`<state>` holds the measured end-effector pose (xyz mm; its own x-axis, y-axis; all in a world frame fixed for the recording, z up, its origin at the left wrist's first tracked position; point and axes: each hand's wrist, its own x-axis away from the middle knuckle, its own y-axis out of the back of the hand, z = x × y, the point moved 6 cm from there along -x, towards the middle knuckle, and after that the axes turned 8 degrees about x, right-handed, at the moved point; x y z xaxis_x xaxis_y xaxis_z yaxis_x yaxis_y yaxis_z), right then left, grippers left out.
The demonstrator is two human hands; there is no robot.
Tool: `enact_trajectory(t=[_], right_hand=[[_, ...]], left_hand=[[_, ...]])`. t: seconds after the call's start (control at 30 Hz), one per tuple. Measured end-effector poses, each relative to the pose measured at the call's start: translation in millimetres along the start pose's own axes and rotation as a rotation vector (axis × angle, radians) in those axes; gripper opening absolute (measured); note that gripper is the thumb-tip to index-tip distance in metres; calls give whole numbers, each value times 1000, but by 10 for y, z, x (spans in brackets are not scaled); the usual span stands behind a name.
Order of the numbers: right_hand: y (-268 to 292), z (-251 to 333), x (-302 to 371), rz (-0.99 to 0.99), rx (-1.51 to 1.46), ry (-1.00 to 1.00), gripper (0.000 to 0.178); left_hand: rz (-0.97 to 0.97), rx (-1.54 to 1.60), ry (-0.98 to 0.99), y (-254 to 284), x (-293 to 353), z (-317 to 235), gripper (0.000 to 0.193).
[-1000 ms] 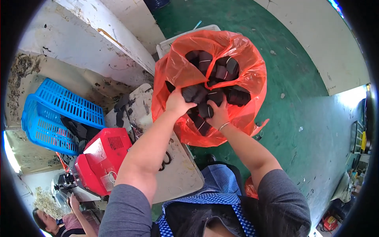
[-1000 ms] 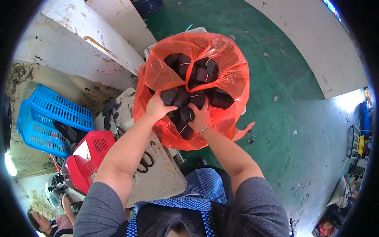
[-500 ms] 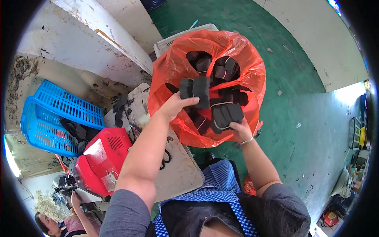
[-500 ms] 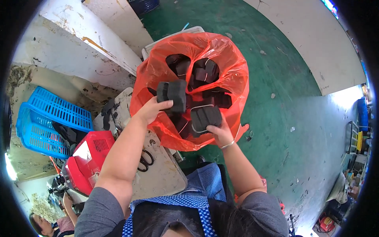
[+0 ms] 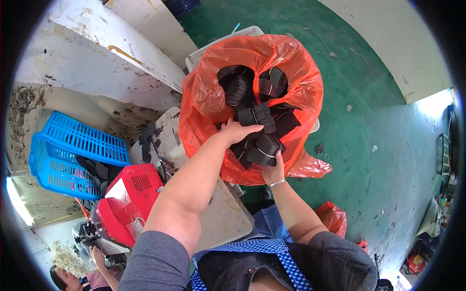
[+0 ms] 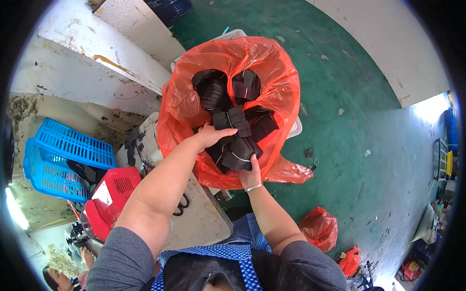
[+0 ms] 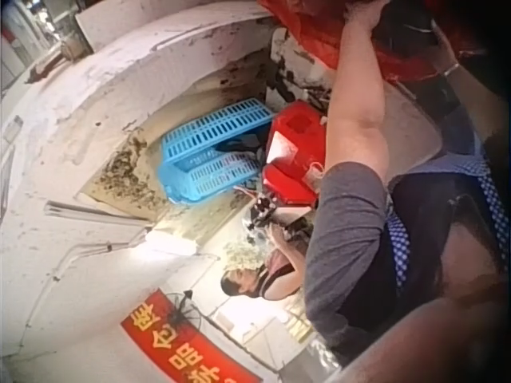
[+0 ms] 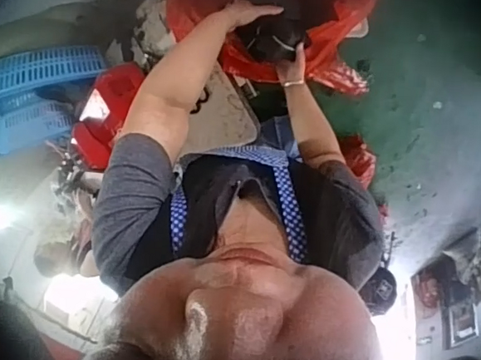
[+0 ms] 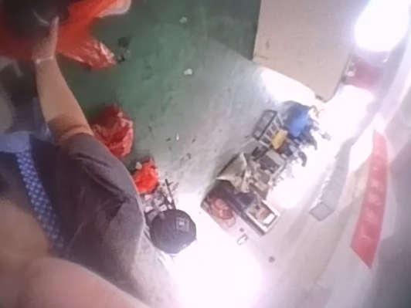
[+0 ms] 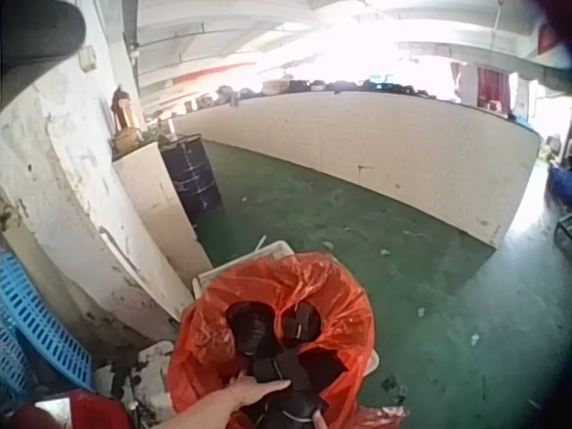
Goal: Feeding black shoe components through a roller machine for processing and stacking them.
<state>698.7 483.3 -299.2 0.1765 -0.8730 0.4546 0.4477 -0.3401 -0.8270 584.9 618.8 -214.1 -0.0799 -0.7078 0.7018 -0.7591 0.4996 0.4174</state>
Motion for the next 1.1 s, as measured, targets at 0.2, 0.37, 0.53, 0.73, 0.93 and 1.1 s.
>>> enact_trajectory(t=[0.2,0.37,0.53,0.73,0.93,1.1], right_hand=[[-256,-142,61,32,18,14,64],[-490,-203,164,17,-83,-70,67],[-651,43,211,126,-69,86,64],[-914,447,225,195,181,379,76],[-1060,602,-24,290,364,426,75],[-711,228,-190,184,138,186,55]], left_hand=[[70,374,-106,21,-86,239,64],[-101,668,-427,17,97,310,45],[62,1110,-393,78,478,62,36],[156,1423,-655,388,827,-267,41],[-86,1415,-388,497,768,19,31],[-197,1387,-45,329,674,476,26]])
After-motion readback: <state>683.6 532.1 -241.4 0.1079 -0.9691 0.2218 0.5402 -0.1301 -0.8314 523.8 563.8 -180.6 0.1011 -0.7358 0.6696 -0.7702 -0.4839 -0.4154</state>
